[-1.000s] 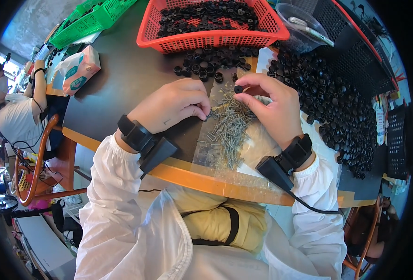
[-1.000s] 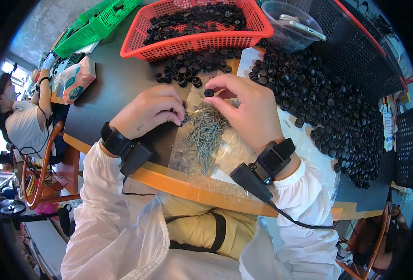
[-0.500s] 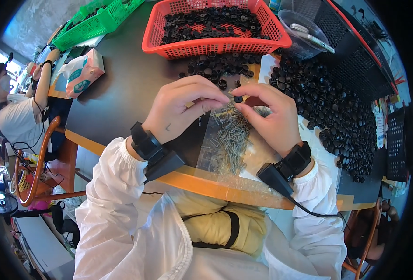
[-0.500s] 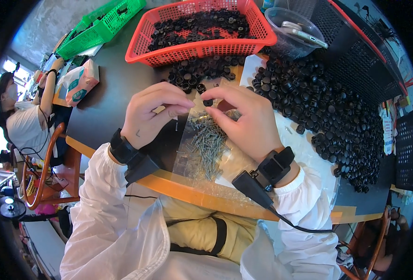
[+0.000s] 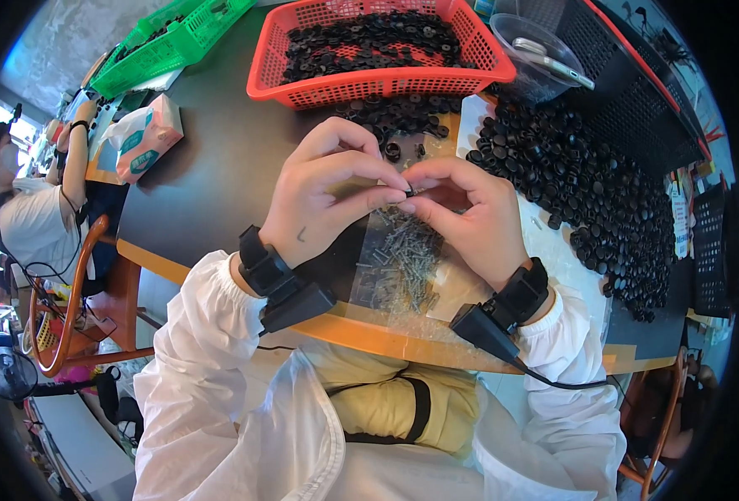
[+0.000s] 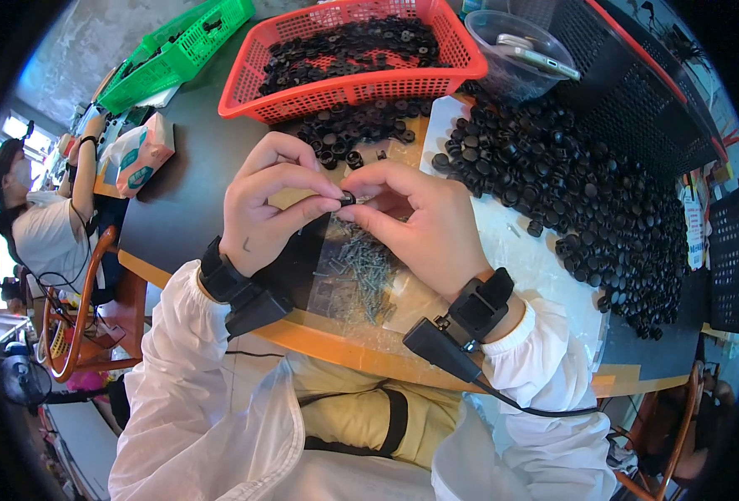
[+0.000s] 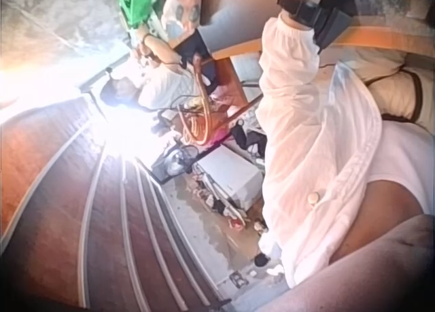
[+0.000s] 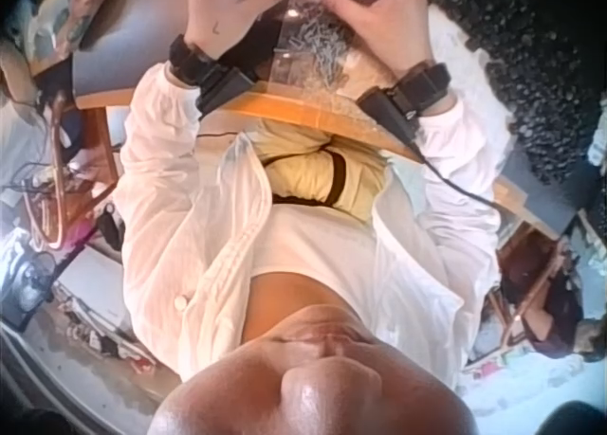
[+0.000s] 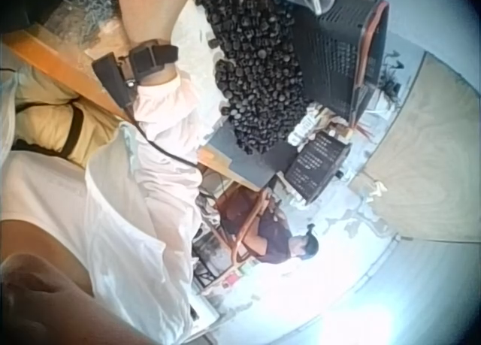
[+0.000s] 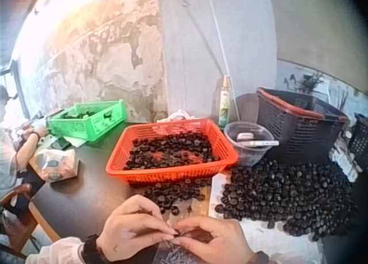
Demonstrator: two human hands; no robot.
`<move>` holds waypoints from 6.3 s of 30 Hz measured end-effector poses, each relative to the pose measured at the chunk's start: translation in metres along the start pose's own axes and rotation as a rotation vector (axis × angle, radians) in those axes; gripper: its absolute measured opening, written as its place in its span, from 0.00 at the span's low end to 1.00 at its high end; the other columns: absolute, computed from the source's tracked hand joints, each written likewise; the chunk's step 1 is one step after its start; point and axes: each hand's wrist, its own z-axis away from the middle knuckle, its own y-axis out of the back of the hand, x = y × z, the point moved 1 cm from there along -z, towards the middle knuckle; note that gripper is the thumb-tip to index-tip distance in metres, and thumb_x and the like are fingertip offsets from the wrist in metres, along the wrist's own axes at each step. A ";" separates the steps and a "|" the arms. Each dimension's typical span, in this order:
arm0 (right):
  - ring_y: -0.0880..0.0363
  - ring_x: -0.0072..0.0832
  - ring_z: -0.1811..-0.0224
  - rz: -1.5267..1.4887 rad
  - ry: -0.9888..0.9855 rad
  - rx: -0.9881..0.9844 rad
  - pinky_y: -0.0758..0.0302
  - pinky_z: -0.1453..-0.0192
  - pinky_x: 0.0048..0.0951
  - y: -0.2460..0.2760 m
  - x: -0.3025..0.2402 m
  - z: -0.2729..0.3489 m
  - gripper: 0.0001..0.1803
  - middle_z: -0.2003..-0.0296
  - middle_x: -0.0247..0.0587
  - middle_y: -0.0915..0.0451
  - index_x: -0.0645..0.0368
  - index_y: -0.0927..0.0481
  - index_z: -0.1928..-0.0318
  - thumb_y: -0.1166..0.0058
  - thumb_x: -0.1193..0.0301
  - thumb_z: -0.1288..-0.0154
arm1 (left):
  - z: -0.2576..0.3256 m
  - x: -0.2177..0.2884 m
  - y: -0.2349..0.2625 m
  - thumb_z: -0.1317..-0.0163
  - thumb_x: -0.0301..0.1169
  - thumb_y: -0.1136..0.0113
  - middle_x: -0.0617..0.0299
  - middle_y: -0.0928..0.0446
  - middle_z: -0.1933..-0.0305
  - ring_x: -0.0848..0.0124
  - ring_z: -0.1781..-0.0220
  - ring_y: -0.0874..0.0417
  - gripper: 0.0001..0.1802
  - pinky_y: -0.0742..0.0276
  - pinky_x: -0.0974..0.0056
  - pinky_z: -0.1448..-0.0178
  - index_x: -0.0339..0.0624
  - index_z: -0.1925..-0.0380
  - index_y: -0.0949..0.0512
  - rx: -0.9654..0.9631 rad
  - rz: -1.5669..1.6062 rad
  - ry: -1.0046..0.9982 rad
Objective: Manually inserting metal pins into small black circular shoe components on a workbench.
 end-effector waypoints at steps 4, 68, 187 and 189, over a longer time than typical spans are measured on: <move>0.14 0.21 0.64 0.031 -0.001 -0.002 0.19 0.58 0.21 0.002 -0.003 0.000 0.13 0.63 0.37 0.13 0.62 0.17 0.54 0.34 0.78 0.41 | 0.000 0.000 0.001 0.49 0.23 0.27 0.63 0.28 0.60 0.71 0.59 0.22 0.09 0.25 0.67 0.55 0.43 0.67 0.15 0.022 -0.028 0.019; 0.20 0.17 0.60 -0.140 -0.081 0.038 0.21 0.56 0.22 0.003 0.009 -0.001 0.10 0.63 0.30 0.19 0.61 0.20 0.58 0.36 0.79 0.39 | -0.006 -0.004 -0.007 0.49 0.26 0.26 0.61 0.22 0.62 0.70 0.67 0.19 0.18 0.21 0.67 0.64 0.41 0.58 0.20 -0.126 -0.093 0.065; 0.24 0.38 0.58 1.107 0.483 0.402 0.28 0.52 0.39 0.067 -0.013 -0.019 0.10 0.64 0.33 0.17 0.52 0.15 0.62 0.34 0.72 0.48 | -0.007 -0.008 0.021 0.58 0.34 0.20 0.62 0.22 0.63 0.62 0.61 0.22 0.17 0.26 0.62 0.57 0.44 0.68 0.16 -0.177 -0.321 -0.230; 0.24 0.36 0.56 1.289 0.428 0.523 0.29 0.48 0.38 0.092 -0.015 -0.019 0.09 0.62 0.30 0.17 0.51 0.15 0.61 0.36 0.72 0.45 | -0.009 -0.013 0.029 0.58 0.34 0.19 0.63 0.23 0.66 0.64 0.63 0.23 0.17 0.27 0.63 0.59 0.44 0.69 0.16 -0.240 -0.228 -0.233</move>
